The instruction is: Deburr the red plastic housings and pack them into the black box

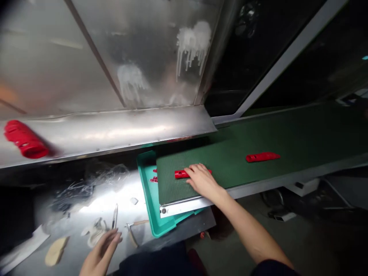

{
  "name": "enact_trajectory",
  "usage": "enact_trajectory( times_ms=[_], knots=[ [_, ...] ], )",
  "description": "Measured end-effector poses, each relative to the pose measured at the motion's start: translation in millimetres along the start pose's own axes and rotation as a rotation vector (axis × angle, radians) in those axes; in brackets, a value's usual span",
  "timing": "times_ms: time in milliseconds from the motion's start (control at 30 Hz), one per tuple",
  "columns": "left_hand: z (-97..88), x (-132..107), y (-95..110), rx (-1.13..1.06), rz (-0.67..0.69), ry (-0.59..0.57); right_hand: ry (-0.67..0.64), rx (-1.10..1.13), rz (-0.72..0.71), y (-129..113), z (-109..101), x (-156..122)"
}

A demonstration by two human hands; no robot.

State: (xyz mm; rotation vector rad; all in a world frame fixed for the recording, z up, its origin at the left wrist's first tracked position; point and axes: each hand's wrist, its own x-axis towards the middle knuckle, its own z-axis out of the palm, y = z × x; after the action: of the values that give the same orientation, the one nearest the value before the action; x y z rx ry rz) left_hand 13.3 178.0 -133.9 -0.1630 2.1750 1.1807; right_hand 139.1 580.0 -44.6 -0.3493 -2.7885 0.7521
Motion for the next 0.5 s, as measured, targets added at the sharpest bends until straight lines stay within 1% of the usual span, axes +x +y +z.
enact_trajectory(
  times_ms=[33,67,100,133,167,233,267,300,333,367,400,433,467,500],
  knots=[
    [0.2,-5.0,11.6,-0.053,0.023,-0.024,-0.03,-0.02,-0.027,-1.8,3.6,5.9],
    [-1.3,-11.1,22.5,-0.135,0.047,-0.03,-0.062,-0.022,-0.062,-12.3,10.1,9.9],
    [-4.4,-18.2,32.7,-0.221,0.065,-0.056,-0.102,-0.017,-0.12,-30.8,18.0,12.1],
    [-8.7,-25.9,42.0,-0.298,0.073,-0.099,-0.148,-0.004,-0.209,-55.7,25.8,12.6],
    [-13.9,-33.9,50.1,-0.375,0.07,-0.191,-0.203,0.018,-0.324,-84.6,32.5,11.7],
    [-25.5,-49.2,60.4,-0.546,0.011,-0.505,-0.307,0.041,-0.711,-143.0,42.0,7.6],
    [-31.5,-56.3,61.4,-0.632,-0.047,-0.633,-0.331,0.073,-0.838,-167.5,45.8,5.4],
    [-37.5,-62.6,59.2,-0.717,-0.1,-0.704,-0.353,0.117,-0.927,-186.5,50.6,3.7],
    [-43.7,-68.0,54.0,-0.795,-0.136,-0.707,-0.359,0.197,-0.949,-199.6,57.4,2.6],
    [-50.4,-72.2,46.0,-0.851,-0.146,-0.662,-0.339,0.317,-0.894,-207.3,67.6,2.3],
    [-57.7,-75.2,36.0,-0.897,-0.145,-0.586,-0.296,0.454,-0.774,-211.1,81.9,2.6],
    [-65.8,-76.9,24.7,-0.931,-0.135,-0.491,-0.238,0.582,-0.614,-213.0,100.9,3.5],
    [-74.6,-77.4,12.9,-0.954,-0.123,-0.397,-0.171,0.688,-0.433,-215.3,124.1,5.0],
    [-83.9,-77.0,1.4,-0.973,-0.119,-0.318,-0.123,0.737,-0.264,-219.7,150.6,6.9]
  ],
)
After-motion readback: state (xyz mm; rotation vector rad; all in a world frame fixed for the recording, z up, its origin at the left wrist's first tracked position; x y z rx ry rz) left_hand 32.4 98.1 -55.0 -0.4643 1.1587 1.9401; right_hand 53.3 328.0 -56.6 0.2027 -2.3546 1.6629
